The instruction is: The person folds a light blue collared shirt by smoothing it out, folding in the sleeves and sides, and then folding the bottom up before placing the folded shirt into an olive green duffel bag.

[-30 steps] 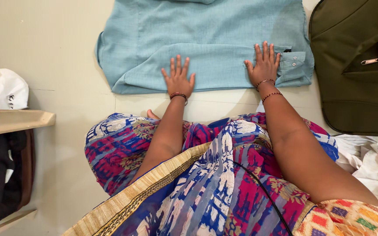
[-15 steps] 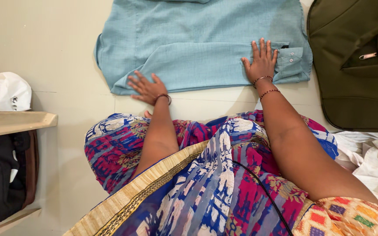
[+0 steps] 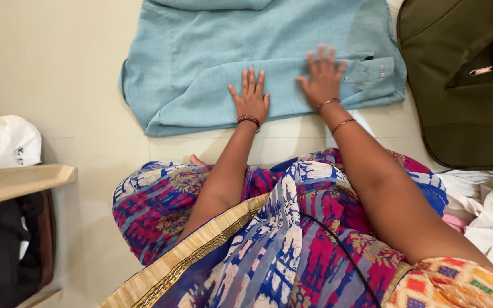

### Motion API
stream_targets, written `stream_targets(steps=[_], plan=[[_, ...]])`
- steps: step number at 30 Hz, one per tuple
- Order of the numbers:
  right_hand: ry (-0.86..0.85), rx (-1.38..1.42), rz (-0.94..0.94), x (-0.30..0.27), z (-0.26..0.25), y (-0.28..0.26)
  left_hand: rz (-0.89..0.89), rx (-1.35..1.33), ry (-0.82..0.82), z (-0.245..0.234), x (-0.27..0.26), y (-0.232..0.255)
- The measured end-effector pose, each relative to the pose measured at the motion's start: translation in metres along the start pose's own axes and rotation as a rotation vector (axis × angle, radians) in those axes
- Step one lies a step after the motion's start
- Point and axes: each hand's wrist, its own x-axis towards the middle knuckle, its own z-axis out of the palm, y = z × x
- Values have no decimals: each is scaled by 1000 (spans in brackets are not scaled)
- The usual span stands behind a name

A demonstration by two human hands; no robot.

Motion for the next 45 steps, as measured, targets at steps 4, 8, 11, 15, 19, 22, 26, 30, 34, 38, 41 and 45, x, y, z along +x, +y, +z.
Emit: stream_targets(steps=[4,8,11,15,19,22,26,30,34,38,41,45], plan=[[-35,110,-299,-4,34,-57,-1,-5,-34,6,-3,1],[-106,115,-357,-10,45,-77,9,201,-69,2,-6,-1],[-129,128,-347,-1,33,-54,3,127,-88,-7,-6,2],[-91,13,-154,5,3,-1,-14,81,-137,-14,-5,4],[-73,-7,63,2,-22,48,1,102,-107,-18,-8,3],[-101,87,104,-3,-24,61,-20,74,-176,-26,-17,3],[-120,27,104,-11,-16,55,-82,80,-249,-37,-38,9],[-261,-15,148,-21,-18,55,-107,64,-411,-49,-68,11],[-392,-50,192,-32,-35,49,-132,50,-571,-77,-88,20],[-580,-133,275,-49,-56,39,-114,-45,-870,-84,-100,19],[-631,-116,331,-55,-66,37,42,-376,-861,-64,-102,-17],[-544,-178,287,-51,-63,38,269,-570,-599,-66,-102,-72]])
